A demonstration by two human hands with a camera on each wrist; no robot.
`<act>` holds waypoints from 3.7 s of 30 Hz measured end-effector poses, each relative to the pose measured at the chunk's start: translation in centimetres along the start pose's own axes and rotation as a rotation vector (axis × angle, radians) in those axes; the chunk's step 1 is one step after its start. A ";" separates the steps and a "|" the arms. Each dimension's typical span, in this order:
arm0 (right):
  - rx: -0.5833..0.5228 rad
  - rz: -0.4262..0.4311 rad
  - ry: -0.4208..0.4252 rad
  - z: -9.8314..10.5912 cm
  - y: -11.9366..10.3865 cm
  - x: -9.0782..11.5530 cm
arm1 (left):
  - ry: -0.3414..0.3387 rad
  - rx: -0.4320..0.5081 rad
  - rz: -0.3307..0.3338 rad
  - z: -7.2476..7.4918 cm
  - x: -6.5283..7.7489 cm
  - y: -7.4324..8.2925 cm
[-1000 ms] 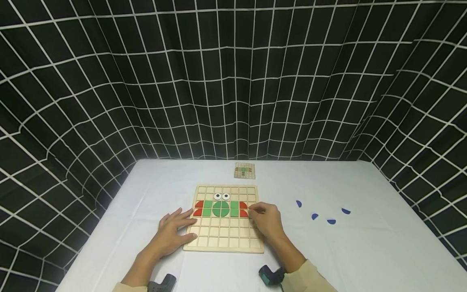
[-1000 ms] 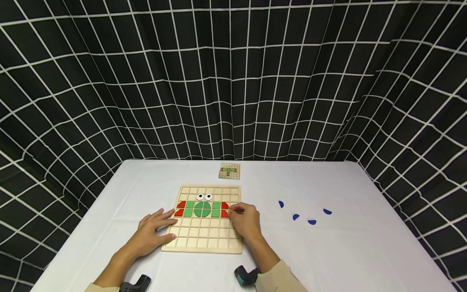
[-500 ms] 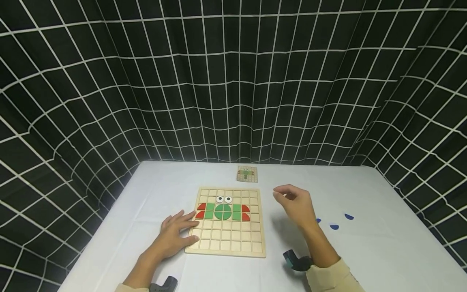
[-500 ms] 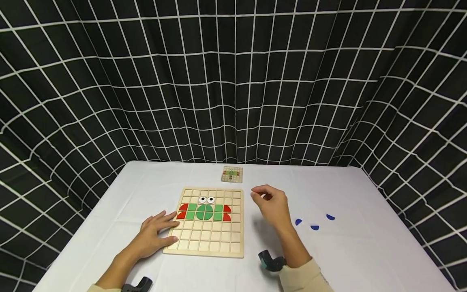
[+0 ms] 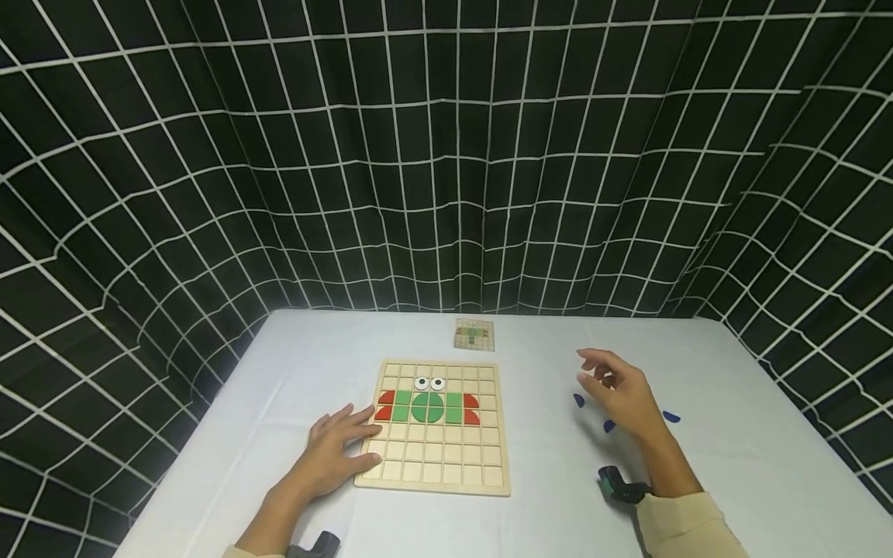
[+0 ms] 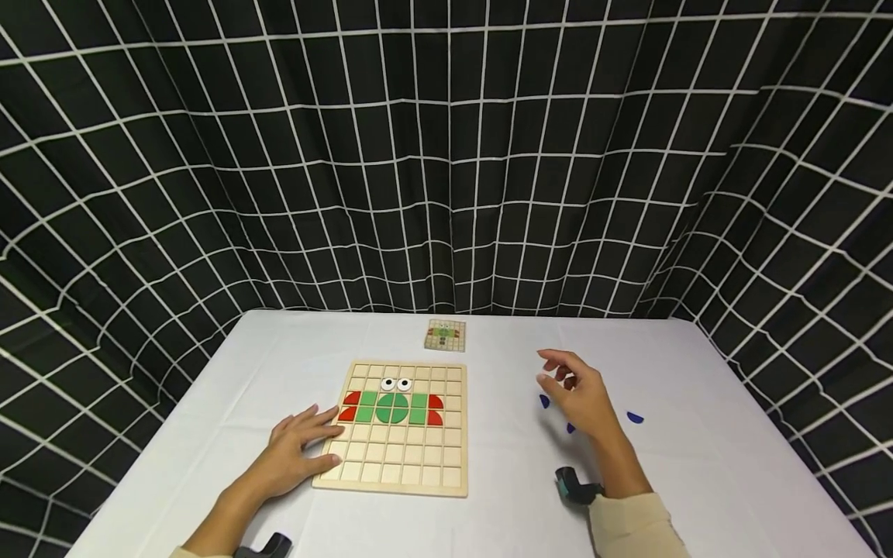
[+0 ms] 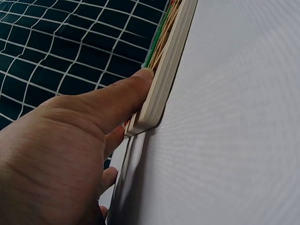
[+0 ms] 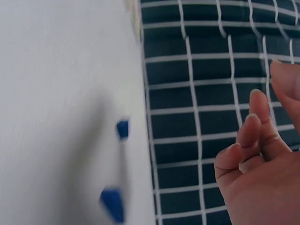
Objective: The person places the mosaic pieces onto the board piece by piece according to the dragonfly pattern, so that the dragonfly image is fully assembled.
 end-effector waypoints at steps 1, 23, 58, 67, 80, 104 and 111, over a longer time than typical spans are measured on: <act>0.004 -0.017 -0.008 0.2 0.5 0.1 | 0.001 0.002 -0.001 0.0 0.0 0.0; 0.138 -0.283 -0.362 -1.4 4.4 1.1 | -0.010 0.004 0.011 0.2 0.4 0.2; 0.289 -0.406 -0.333 -1.6 5.0 1.2 | -0.001 -0.012 -0.001 0.1 0.0 0.0; 0.260 -0.340 -0.177 -1.1 3.0 1.3 | -0.010 0.016 -0.010 -0.3 0.0 -0.1; 0.201 -0.070 -0.089 -4.3 -4.9 -0.2 | 0.004 0.008 -0.009 -0.1 0.1 -0.1; 0.042 0.237 -0.159 -12.2 -10.9 -1.8 | 0.000 0.004 -0.010 0.0 0.2 -0.1; 0.006 0.152 -0.191 -14.1 -11.1 -2.2 | -0.010 0.021 -0.009 0.0 -0.1 0.4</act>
Point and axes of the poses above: each hand's wrist, its own x-axis away from the middle knuckle, its own z-axis out of the back of the hand, y = z × x, the point moved 3 cm from there along -x, towards the middle knuckle, and after that the axes turned 15 degrees about -y, right-handed, at the moved point
